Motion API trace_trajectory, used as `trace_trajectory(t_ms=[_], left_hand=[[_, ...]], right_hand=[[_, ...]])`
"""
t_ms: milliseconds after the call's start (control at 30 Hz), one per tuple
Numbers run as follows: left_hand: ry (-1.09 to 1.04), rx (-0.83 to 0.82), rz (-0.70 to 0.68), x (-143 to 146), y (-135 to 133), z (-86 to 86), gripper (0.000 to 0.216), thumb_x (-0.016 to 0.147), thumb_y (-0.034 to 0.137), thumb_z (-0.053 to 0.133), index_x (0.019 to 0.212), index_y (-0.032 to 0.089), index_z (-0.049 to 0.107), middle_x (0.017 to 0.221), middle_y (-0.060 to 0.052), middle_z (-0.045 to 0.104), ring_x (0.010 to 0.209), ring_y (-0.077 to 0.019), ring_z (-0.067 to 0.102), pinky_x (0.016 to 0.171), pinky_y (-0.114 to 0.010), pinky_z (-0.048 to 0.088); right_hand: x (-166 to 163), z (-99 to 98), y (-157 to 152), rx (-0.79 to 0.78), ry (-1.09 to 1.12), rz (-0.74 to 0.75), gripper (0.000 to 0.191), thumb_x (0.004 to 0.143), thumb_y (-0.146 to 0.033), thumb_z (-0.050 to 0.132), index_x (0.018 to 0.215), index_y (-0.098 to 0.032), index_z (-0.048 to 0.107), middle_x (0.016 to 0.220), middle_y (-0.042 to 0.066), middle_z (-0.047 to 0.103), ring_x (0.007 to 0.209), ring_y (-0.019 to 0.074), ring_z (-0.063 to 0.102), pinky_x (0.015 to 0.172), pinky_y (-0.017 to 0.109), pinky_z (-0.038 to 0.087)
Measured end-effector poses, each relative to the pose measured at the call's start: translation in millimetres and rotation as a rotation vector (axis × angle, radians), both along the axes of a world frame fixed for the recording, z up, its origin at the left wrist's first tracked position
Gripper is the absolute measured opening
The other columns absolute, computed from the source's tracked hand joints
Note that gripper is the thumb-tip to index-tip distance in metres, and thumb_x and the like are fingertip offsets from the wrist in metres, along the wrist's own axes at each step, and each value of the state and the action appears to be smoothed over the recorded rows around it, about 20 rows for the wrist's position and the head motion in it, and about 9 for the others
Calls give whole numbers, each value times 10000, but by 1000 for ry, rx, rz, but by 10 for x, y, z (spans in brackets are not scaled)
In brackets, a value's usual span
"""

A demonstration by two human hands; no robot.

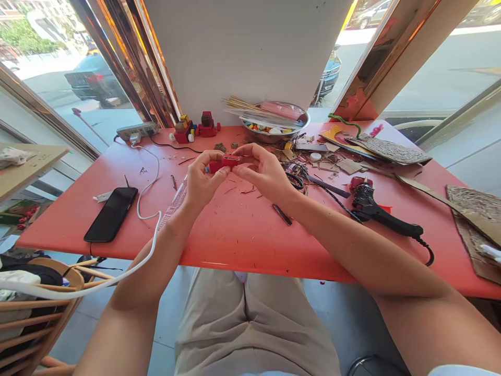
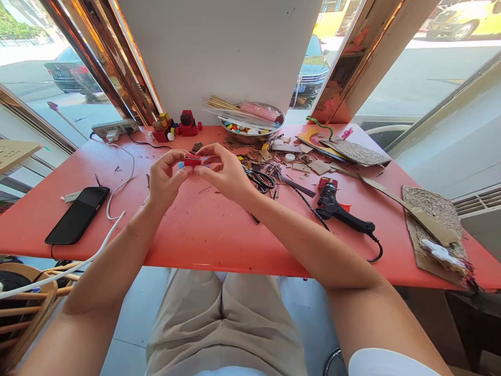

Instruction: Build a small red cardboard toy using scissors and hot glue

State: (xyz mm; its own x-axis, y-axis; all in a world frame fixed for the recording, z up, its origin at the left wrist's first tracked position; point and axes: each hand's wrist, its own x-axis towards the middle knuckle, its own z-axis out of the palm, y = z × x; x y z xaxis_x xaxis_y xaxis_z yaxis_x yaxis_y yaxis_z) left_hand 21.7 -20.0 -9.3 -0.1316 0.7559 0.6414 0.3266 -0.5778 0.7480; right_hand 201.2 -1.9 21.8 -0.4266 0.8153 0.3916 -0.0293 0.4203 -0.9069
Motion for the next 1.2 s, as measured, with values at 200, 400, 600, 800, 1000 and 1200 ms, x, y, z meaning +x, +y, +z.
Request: trace_trajectory(t_ms=[200, 400, 600, 800, 1000, 1200], left_hand=[[116, 60, -22, 4, -17, 31, 124, 760, 231, 770, 871, 246, 716, 960, -24, 760, 962, -218, 734, 912, -394, 608], [55, 27, -74, 28, -19, 14, 117, 780, 266, 768, 881, 244, 712, 970, -32, 768, 967, -217, 742, 889, -367, 610], [60, 84, -68, 21, 1, 0, 119, 779, 267, 745, 893, 251, 716, 961, -23, 764, 959, -216, 736, 904, -378, 602], [208, 186, 45, -24, -25, 31, 120, 797, 238, 728, 910, 261, 694, 974, -25, 763, 961, -229, 723, 931, -415, 581], [502, 204, 241, -71, -125, 113, 139, 815, 242, 727, 944, 278, 690, 1035, -25, 782, 1031, -263, 718, 1051, -475, 502], [574, 280, 268, -100, -112, 100, 204, 788, 226, 730, 976, 294, 694, 1065, -20, 792, 1025, -267, 718, 1074, -484, 468]], right_hand=[[-5, -29, 8, 83, -12, -19, 211, 749, -341, 715, 910, -237, 629, 1044, 37, 712, 998, 204, 682, 849, 357, 557], [-11, -32, 9, -7, 6, 3, 186, 720, -299, 731, 839, -249, 598, 931, 12, 698, 886, 190, 659, 714, 311, 556], [-26, -5, -3, 74, -3, 3, 163, 702, -297, 683, 830, -246, 595, 958, 20, 710, 929, 195, 692, 781, 331, 537], [11, -23, 12, 183, -66, -50, 140, 759, -274, 713, 881, -240, 655, 1068, 51, 722, 1020, 218, 694, 868, 371, 555], [52, -74, 34, 333, -134, -80, 209, 840, -312, 723, 1041, -258, 701, 1207, 75, 719, 1147, 239, 670, 911, 393, 571], [55, -70, 26, 431, -144, -95, 190, 856, -305, 702, 1039, -254, 692, 1231, 94, 724, 1214, 253, 657, 901, 400, 568]])
